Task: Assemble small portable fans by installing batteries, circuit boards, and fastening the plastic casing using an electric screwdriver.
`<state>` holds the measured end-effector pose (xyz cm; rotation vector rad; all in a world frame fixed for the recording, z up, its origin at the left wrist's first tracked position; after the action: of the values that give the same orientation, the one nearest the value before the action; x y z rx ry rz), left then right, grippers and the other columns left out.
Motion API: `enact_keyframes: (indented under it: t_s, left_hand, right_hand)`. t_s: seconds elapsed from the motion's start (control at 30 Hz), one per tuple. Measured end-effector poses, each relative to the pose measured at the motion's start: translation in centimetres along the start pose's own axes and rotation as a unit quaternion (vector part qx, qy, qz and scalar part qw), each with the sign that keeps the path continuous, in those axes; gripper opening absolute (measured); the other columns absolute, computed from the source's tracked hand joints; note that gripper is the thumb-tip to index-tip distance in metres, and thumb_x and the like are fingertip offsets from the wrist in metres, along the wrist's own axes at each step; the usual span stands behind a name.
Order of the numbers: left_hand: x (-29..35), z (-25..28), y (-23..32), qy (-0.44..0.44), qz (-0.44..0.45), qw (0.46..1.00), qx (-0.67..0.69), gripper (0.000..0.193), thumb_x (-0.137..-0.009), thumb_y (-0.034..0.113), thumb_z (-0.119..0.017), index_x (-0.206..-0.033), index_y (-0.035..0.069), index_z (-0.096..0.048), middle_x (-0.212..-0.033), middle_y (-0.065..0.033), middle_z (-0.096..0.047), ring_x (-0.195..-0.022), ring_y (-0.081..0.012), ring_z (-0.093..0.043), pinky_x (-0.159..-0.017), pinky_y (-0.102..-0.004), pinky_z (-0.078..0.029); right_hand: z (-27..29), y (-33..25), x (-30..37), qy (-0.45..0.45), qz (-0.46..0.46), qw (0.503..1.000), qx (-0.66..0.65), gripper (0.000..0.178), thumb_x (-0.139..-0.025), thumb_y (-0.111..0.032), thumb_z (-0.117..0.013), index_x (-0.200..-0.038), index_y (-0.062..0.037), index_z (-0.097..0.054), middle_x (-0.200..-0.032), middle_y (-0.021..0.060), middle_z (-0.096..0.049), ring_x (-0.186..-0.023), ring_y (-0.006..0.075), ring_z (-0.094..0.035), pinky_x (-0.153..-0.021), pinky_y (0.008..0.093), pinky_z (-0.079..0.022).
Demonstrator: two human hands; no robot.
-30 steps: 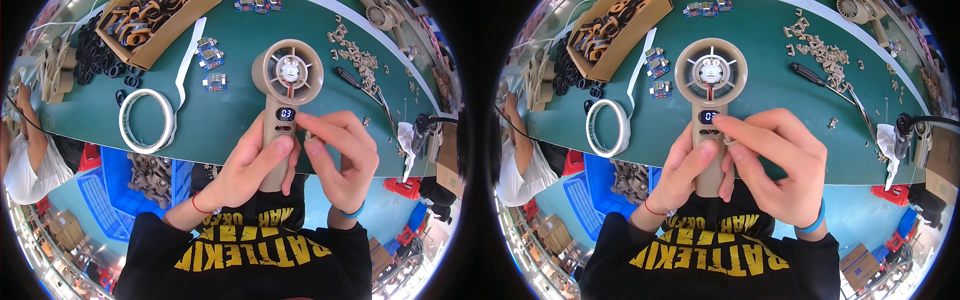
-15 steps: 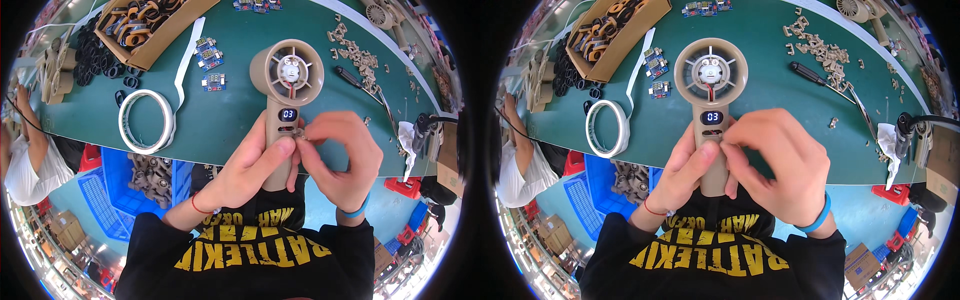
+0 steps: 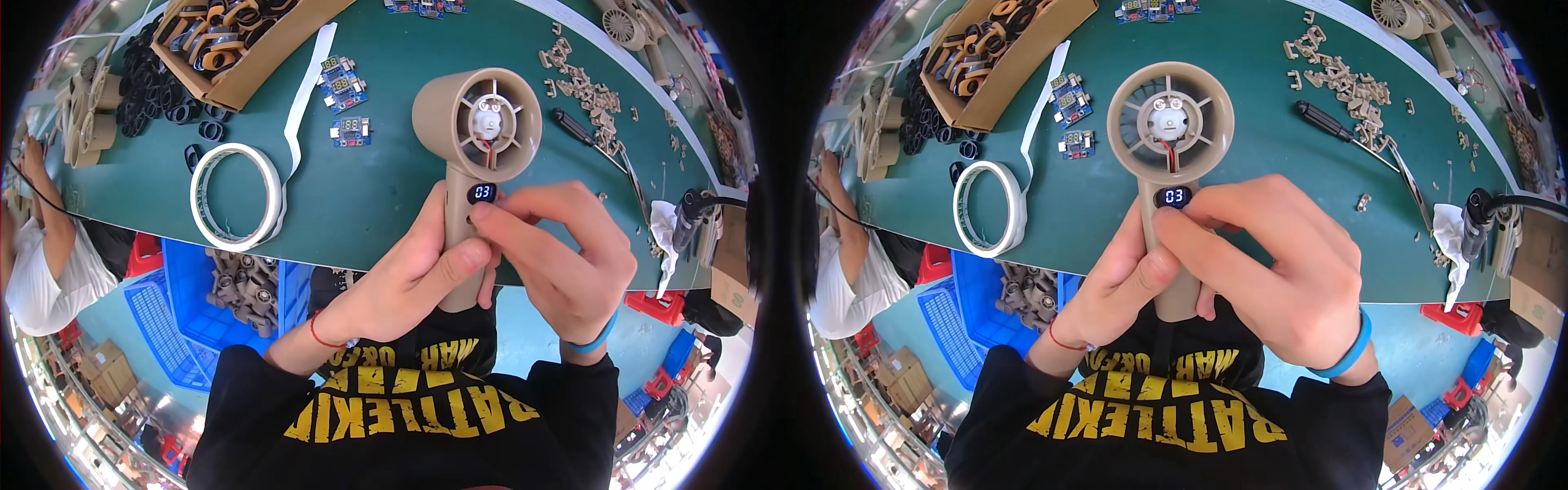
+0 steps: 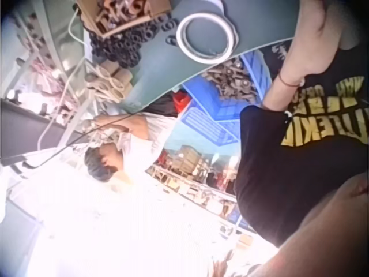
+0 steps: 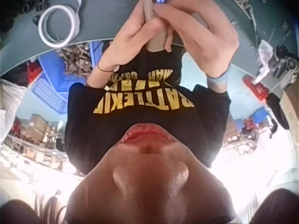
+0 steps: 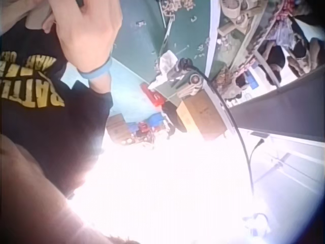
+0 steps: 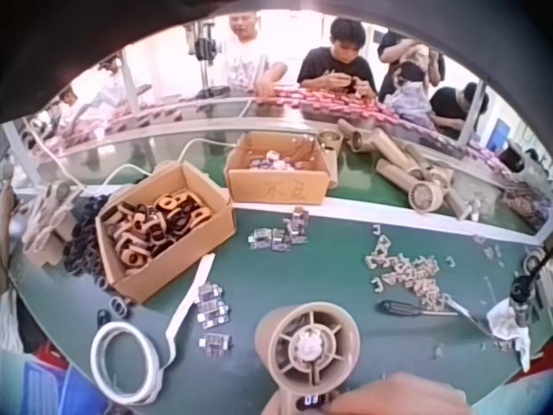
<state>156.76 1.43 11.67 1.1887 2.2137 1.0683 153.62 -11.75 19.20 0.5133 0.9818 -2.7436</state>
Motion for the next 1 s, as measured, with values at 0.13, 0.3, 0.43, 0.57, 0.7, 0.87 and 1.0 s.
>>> enact_keyframes:
  t_s: [0.13,0.3,0.43,0.57,0.7,0.87,1.0]
  left_hand:
    - [0.1,0.0,0.0,0.003,0.013,1.0,0.007,0.042,-0.105,0.027,-0.041,-0.135,0.004,-0.025,-0.1,-0.0082,-0.049,-0.077,-0.0139,-0.058,-0.072,-0.0285,-0.048]
    - [0.1,0.0,-0.2,-0.004,0.012,1.0,0.015,0.042,-0.105,0.027,-0.042,-0.133,0.002,-0.026,-0.099,-0.0081,-0.049,-0.074,-0.0136,-0.057,-0.069,-0.0279,-0.048]
    - [0.3,-0.1,0.1,0.022,-0.004,1.0,0.005,0.043,-0.103,0.021,-0.044,-0.135,-0.001,-0.026,-0.096,-0.0078,-0.051,-0.07,-0.0118,-0.055,-0.066,-0.0267,-0.047]
    - [0.6,-0.1,0.1,0.037,-0.027,0.999,-0.028,0.043,-0.099,0.018,-0.049,-0.132,-0.004,-0.032,-0.092,-0.007,-0.054,-0.065,-0.0091,-0.053,-0.06,-0.0241,-0.045]
    - [1.0,0.0,-0.2,0.031,-0.009,0.999,-0.021,0.046,-0.097,0.017,-0.053,-0.133,-0.004,-0.034,-0.086,-0.0055,-0.056,-0.064,-0.0076,-0.054,-0.058,-0.023,-0.044]
    - [1.2,0.2,-0.3,0.035,-0.01,0.998,-0.06,0.054,-0.096,0.016,-0.054,-0.139,-0.004,-0.028,-0.087,-0.0058,-0.057,-0.061,-0.0083,-0.053,-0.056,-0.0229,-0.044]
    - [1.0,0.2,-0.4,0.026,-0.005,1.0,-0.014,0.055,-0.096,0.017,-0.052,-0.14,-0.005,-0.027,-0.096,-0.0084,-0.057,-0.06,-0.0086,-0.052,-0.056,-0.0227,-0.043]
  right_hand:
    - [-0.2,0.6,-0.5,-0.021,0.047,0.999,0.003,0.032,-0.059,0.0,-0.073,-0.091,-0.0058,-0.076,-0.083,0.005,-0.065,-0.07,0.0179,-0.061,-0.059,0.0266,-0.047]
    - [-0.3,1.0,-0.2,-0.009,-0.024,0.998,-0.061,0.029,-0.061,0.007,-0.075,-0.087,-0.0044,-0.074,-0.085,0.0077,-0.065,-0.074,0.0209,-0.062,-0.063,0.0289,-0.049]
    - [0.1,1.9,0.3,-0.072,-0.071,0.987,-0.125,0.029,-0.062,0.01,-0.077,-0.087,-0.0033,-0.072,-0.094,0.0088,-0.066,-0.082,0.0202,-0.063,-0.07,0.0306,-0.05]
    - [-1.1,2.6,1.7,-0.013,-0.186,0.944,-0.273,0.031,-0.067,0.001,-0.083,-0.093,-0.0022,-0.067,-0.087,0.0043,-0.064,-0.076,0.0139,-0.06,-0.073,0.0268,-0.05]
    - [-2.2,2.4,2.4,-0.021,-0.292,0.827,-0.48,0.046,-0.072,0.0,-0.083,-0.113,0.0029,-0.061,-0.1,0.0061,-0.064,-0.09,0.013,-0.061,-0.086,0.0297,-0.05]
    - [-2.9,2.8,3.0,-0.069,-0.253,0.812,-0.521,0.041,-0.079,0.003,-0.076,-0.117,0.0053,-0.059,-0.104,0.0081,-0.064,-0.091,0.0143,-0.062,-0.085,0.0294,-0.053]
    - [-3.2,2.7,2.9,-0.042,-0.233,0.842,-0.485,0.041,-0.082,0.002,-0.073,-0.12,0.0065,-0.057,-0.103,0.0089,-0.062,-0.087,0.0135,-0.062,-0.079,0.0281,-0.055]
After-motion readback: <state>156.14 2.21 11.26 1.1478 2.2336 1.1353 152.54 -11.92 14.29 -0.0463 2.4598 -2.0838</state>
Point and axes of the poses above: each hand's wrist, its own x-axis away from the middle knuckle, its own z-axis out of the back of the hand, y = z × x, the point moved 3 cm from there along -x, towards the middle knuckle
